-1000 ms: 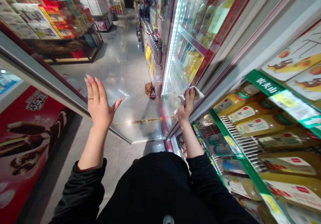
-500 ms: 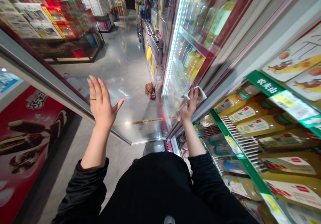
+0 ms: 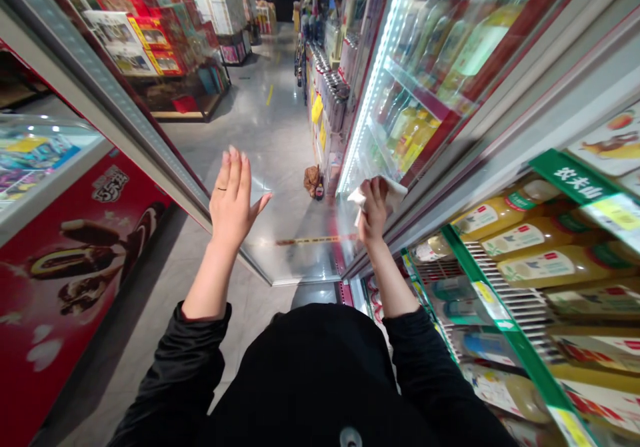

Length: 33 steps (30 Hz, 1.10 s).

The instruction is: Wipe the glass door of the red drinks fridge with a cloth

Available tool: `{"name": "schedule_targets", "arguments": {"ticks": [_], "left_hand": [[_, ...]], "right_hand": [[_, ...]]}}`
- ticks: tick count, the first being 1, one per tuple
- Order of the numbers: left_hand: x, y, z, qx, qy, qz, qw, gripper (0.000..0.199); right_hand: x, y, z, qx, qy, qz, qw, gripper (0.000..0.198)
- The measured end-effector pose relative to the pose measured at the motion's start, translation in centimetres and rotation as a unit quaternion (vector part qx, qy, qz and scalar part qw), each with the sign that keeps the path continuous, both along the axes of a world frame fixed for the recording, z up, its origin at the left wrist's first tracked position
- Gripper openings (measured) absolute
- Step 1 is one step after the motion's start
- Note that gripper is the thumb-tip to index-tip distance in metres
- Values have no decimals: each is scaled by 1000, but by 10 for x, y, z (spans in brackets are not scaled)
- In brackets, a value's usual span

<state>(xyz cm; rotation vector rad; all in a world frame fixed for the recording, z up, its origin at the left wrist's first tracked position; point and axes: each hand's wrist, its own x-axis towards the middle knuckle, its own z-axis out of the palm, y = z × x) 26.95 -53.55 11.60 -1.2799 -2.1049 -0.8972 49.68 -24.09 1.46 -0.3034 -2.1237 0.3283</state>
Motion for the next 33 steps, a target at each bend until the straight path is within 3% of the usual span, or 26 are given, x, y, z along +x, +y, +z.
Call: {"name": "schedule_targets", "arguments": {"ticks": [2,4,7,10,14,18,22,26,30,33], "left_hand": [[1,0,1,-3,-2,-4,1000,99],[2,1,2,-5,4,-3,1000,96],[1,1,5,-9,23,-6,1000,88],[-6,-9,8,-37,43,-20,998,72],[-24,-42,-1,-71,57,-26,995,56],[-40,-74,-18,-79,61,-49,994,53],[-49,-87,-23,-130,65,-99,984,60],[-57,-86,-20,-173,52,-135,974,63],[-59,-79,-21,-201,-1,-151,968,62],[-57,-74,-23,-203,-54,-165,964,59]], "right_hand": [[-10,-4,11,9,45,-57,997,65],[-27,-20,21,27,52,-67,996,66],[-46,-56,29,73,-27,46,996,70],[-43,-81,25,94,-107,147,979,78],[-32,-83,16,81,-81,131,985,74],[-63,-102,18,69,-21,102,992,69],[-96,-145,26,66,-91,157,981,80],[-91,-156,30,45,-150,197,968,94],[-84,-144,35,59,-136,229,962,72],[-95,-147,37,44,-158,169,972,62]]}}
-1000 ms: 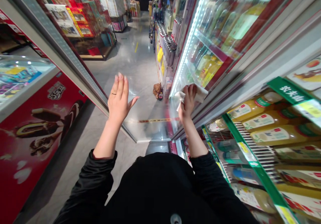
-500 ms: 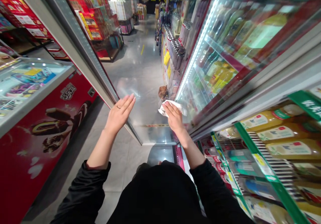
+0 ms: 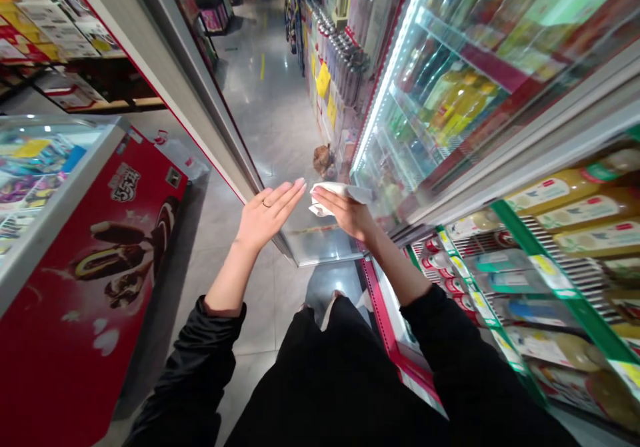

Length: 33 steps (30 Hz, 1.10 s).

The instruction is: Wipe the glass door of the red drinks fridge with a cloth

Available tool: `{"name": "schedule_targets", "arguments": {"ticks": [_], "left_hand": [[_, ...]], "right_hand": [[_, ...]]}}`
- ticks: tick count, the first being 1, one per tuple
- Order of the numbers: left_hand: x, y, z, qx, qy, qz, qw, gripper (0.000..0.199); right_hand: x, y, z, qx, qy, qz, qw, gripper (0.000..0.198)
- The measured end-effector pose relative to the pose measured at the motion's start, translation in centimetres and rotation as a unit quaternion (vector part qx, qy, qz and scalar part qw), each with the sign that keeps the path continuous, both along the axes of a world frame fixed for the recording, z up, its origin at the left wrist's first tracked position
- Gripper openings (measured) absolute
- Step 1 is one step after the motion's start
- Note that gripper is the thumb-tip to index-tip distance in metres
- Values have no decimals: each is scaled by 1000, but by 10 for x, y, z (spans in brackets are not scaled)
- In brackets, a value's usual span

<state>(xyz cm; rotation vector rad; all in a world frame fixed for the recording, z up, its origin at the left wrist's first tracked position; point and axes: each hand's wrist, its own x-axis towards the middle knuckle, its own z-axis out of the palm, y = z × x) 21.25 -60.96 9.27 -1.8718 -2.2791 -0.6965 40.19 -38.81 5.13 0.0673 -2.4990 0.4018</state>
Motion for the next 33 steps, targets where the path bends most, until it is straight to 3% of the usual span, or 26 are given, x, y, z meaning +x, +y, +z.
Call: {"name": "schedule_targets", "arguments": {"ticks": [3,10,13,17,20,22,25,28,33], "left_hand": [[-1,2,-6,2,-55,0,999,57],[-20,-11,-43,31,-88,56,994,53],[-30,-14,-66,85,-63,78,991,46],[-39,-9,-96,175,-26,114,978,41],[-43,-4,-109,249,3,154,956,42],[-43,-2,-109,290,20,180,940,46],[-35,4,-99,371,68,199,904,65],[-19,11,-84,430,128,177,876,83],[-4,17,-76,454,167,152,862,78]], "right_hand": [[-14,-12,-4,0,-14,-39,999,59],[3,-12,-28,20,-29,35,999,63],[1,-12,-34,32,43,-10,999,59],[-29,-34,-33,17,116,-98,988,58],[-39,-48,-31,41,119,-3,992,63],[-35,-49,-31,49,112,38,992,68],[-31,-46,-27,43,127,18,991,74],[-41,-53,-17,43,161,-1,986,79],[-62,-72,-1,77,157,17,984,88]]}}
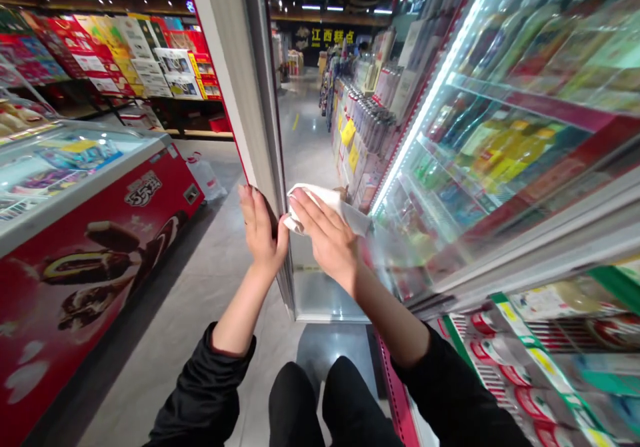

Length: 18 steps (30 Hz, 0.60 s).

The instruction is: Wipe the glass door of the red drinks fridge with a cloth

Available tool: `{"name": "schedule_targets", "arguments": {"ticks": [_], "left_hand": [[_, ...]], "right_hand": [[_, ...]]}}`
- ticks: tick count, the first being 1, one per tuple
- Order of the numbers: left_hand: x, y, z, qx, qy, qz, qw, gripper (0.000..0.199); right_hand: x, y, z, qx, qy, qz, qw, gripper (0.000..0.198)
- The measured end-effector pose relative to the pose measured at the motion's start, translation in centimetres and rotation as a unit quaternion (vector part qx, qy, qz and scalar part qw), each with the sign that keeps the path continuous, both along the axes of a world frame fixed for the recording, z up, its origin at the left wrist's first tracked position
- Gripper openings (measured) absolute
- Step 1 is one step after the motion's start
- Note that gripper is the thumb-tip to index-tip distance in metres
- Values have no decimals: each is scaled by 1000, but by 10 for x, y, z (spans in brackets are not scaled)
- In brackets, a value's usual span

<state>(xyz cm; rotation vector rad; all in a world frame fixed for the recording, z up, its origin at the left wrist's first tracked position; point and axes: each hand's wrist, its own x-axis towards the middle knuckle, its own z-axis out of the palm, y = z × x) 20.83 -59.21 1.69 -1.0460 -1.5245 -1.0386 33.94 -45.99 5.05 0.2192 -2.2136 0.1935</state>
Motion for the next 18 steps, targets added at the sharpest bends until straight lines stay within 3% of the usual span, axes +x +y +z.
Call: {"name": "schedule_targets", "arguments": {"ticks": [10,18], "left_hand": [[-5,2,4,21,87,-3,996,80],[-23,7,9,43,147,-30,988,75]], "right_hand": [[-14,7,29,127,89,-49,987,81],[-34,19,9,212,181,-49,959,73]]}}
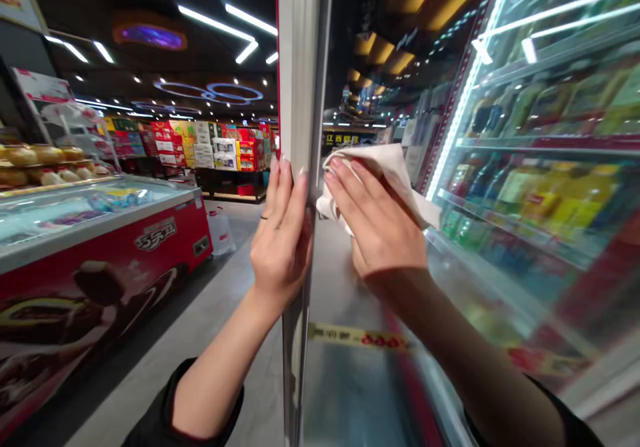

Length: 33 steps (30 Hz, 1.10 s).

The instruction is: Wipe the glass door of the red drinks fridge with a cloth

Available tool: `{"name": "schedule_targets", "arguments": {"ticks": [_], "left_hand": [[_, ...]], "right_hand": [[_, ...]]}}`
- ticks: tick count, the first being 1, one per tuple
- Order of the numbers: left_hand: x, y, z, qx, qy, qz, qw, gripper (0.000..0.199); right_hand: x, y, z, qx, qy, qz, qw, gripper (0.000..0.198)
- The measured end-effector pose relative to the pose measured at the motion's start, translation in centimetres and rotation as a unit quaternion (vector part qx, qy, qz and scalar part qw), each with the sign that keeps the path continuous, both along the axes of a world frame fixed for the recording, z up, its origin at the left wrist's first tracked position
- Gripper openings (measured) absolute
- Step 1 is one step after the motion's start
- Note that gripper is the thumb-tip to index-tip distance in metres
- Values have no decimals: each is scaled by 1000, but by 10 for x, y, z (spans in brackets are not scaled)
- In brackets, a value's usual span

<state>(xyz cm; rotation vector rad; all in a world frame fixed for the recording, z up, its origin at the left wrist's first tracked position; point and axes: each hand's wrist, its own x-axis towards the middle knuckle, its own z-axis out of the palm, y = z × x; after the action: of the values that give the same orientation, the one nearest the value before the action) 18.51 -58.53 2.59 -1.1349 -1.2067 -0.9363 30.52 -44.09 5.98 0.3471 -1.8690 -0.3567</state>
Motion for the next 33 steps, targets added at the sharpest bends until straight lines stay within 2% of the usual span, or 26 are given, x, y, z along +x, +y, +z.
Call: {"name": "schedule_targets", "arguments": {"ticks": [3,6,11,13,16,20,27,30,33], "left_hand": [[-5,1,3,11,24,-7,1000,72],[-9,3,6,35,50,-19,998,70],[-16,3,12,63,65,-48,995,74],[-18,2,14,75,80,-40,993,71],[-18,2,17,99,89,5,991,65],[-15,5,17,105,99,67,987,62],[-5,9,21,58,137,147,978,66],[0,13,12,28,138,198,970,72],[6,24,-7,21,125,221,967,83]], "right_hand": [[-8,0,-2,-13,9,3,1000,77],[-14,4,5,-20,15,14,1000,81],[-19,25,41,-34,74,17,997,86],[-19,25,49,-17,67,18,997,86],[-17,20,40,20,38,34,998,84],[-12,17,25,1,45,50,998,82],[-17,6,35,-12,16,40,999,72],[-4,16,31,-22,6,39,999,69],[4,25,34,-62,27,43,997,68]]}}
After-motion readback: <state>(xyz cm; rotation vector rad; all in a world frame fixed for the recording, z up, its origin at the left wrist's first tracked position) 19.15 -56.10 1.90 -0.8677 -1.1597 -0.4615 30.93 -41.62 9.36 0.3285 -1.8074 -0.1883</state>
